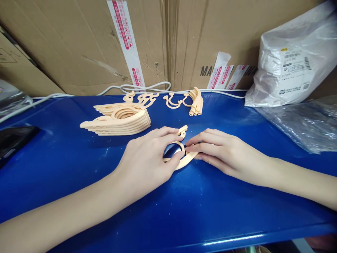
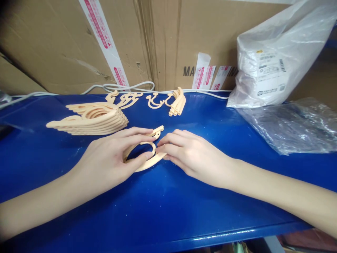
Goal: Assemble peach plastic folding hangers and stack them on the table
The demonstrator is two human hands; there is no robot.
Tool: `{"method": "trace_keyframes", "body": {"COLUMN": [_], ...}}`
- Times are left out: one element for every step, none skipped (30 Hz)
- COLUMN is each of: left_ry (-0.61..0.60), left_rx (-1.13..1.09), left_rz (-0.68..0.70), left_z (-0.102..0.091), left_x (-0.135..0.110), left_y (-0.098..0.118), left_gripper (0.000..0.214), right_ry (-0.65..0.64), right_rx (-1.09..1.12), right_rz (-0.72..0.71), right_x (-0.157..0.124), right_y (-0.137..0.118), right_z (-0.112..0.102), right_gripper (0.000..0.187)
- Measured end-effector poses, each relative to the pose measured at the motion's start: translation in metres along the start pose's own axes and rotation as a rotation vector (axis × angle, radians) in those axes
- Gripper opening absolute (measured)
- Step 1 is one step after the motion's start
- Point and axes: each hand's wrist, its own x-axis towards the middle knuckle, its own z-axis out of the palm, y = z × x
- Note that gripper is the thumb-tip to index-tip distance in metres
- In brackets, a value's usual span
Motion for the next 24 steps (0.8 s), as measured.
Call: {"method": "trace_keyframes", "body": {"left_ry": [0.002, 0.001, 0.003, -0.001, -0.011, -0.021, -0.03, -0.04, -0.049, -0.055, -0.056, -0.061, -0.069, -0.077, -0.086, -0.093, -0.099, -0.099, -0.099, -0.098, -0.1, -0.106, -0.116, -0.126], "left_rx": [-0.009, -0.021, -0.036, -0.054, -0.075, -0.097, -0.116, -0.131, -0.141, -0.145, -0.146, -0.144, -0.141, -0.139, -0.137, -0.138, -0.142, -0.145, -0.146, -0.146, -0.145, -0.142, -0.139, -0.136], "left_rz": [0.006, 0.013, 0.02, 0.025, 0.031, 0.039, 0.05, 0.063, 0.08, 0.102, 0.126, 0.154, 0.184, 0.213, 0.24, 0.262, 0.278, 0.29, 0.296, 0.301, 0.305, 0.31, 0.313, 0.312], "left_z": [0.0, 0.0, -0.001, -0.001, -0.002, -0.003, -0.003, -0.004, -0.004, -0.005, -0.005, -0.005, -0.005, -0.006, -0.006, -0.006, -0.006, -0.006, -0.006, -0.006, -0.006, -0.006, -0.006, -0.006], "left_x": [-0.001, -0.001, -0.002, -0.001, -0.001, 0.0, 0.0, 0.001, 0.002, 0.002, 0.002, 0.002, 0.002, 0.002, 0.002, 0.002, 0.003, 0.004, 0.005, 0.006, 0.007, 0.008, 0.009, 0.009], "left_y": [0.001, 0.001, 0.001, 0.001, 0.0, -0.002, -0.004, -0.006, -0.009, -0.011, -0.013, -0.015, -0.016, -0.017, -0.017, -0.018, -0.018, -0.018, -0.018, -0.019, -0.02, -0.021, -0.023, -0.024], "left_gripper": [0.026, 0.027, 0.028, 0.029, 0.031, 0.035, 0.039, 0.043, 0.046, 0.047, 0.047, 0.048, 0.049, 0.05, 0.051, 0.052, 0.051, 0.049, 0.047, 0.043, 0.04, 0.038, 0.038, 0.04], "right_ry": [0.0, 0.0, 0.0, -0.006, -0.014, -0.021, -0.026, -0.027, -0.02, -0.003, 0.022, 0.052, 0.082, 0.11, 0.127, 0.134, 0.134, 0.129, 0.124, 0.122, 0.121, 0.12, 0.116, 0.107], "right_rx": [0.021, 0.043, 0.063, 0.078, 0.086, 0.084, 0.078, 0.069, 0.055, 0.04, 0.022, 0.004, -0.013, -0.028, -0.039, -0.044, -0.044, -0.04, -0.032, -0.019, 0.001, 0.027, 0.06, 0.096], "right_rz": [0.008, 0.015, 0.022, 0.027, 0.03, 0.034, 0.038, 0.04, 0.042, 0.045, 0.054, 0.071, 0.096, 0.13, 0.169, 0.204, 0.231, 0.25, 0.263, 0.273, 0.283, 0.296, 0.306, 0.308], "right_x": [0.0, 0.0, 0.0, 0.0, 0.0, -0.001, -0.001, -0.001, -0.001, 0.0, 0.0, 0.0, 0.001, 0.001, 0.002, 0.002, 0.003, 0.003, 0.003, 0.004, 0.004, 0.005, 0.005, 0.005], "right_y": [0.001, 0.002, 0.003, 0.003, 0.004, 0.006, 0.007, 0.009, 0.012, 0.014, 0.016, 0.018, 0.02, 0.021, 0.022, 0.022, 0.022, 0.021, 0.02, 0.019, 0.018, 0.017, 0.017, 0.016], "right_z": [0.0, 0.0, 0.0, 0.0, 0.0, -0.001, -0.002, -0.003, -0.003, -0.004, -0.004, -0.004, -0.004, -0.004, -0.005, -0.005, -0.006, -0.006, -0.007, -0.008, -0.009, -0.01, -0.011, -0.012], "right_gripper": [0.026, 0.026, 0.026, 0.026, 0.027, 0.027, 0.027, 0.027, 0.027, 0.027, 0.026, 0.026, 0.026, 0.025, 0.024, 0.021, 0.018, 0.016, 0.016, 0.017, 0.017, 0.016, 0.016, 0.016]}}
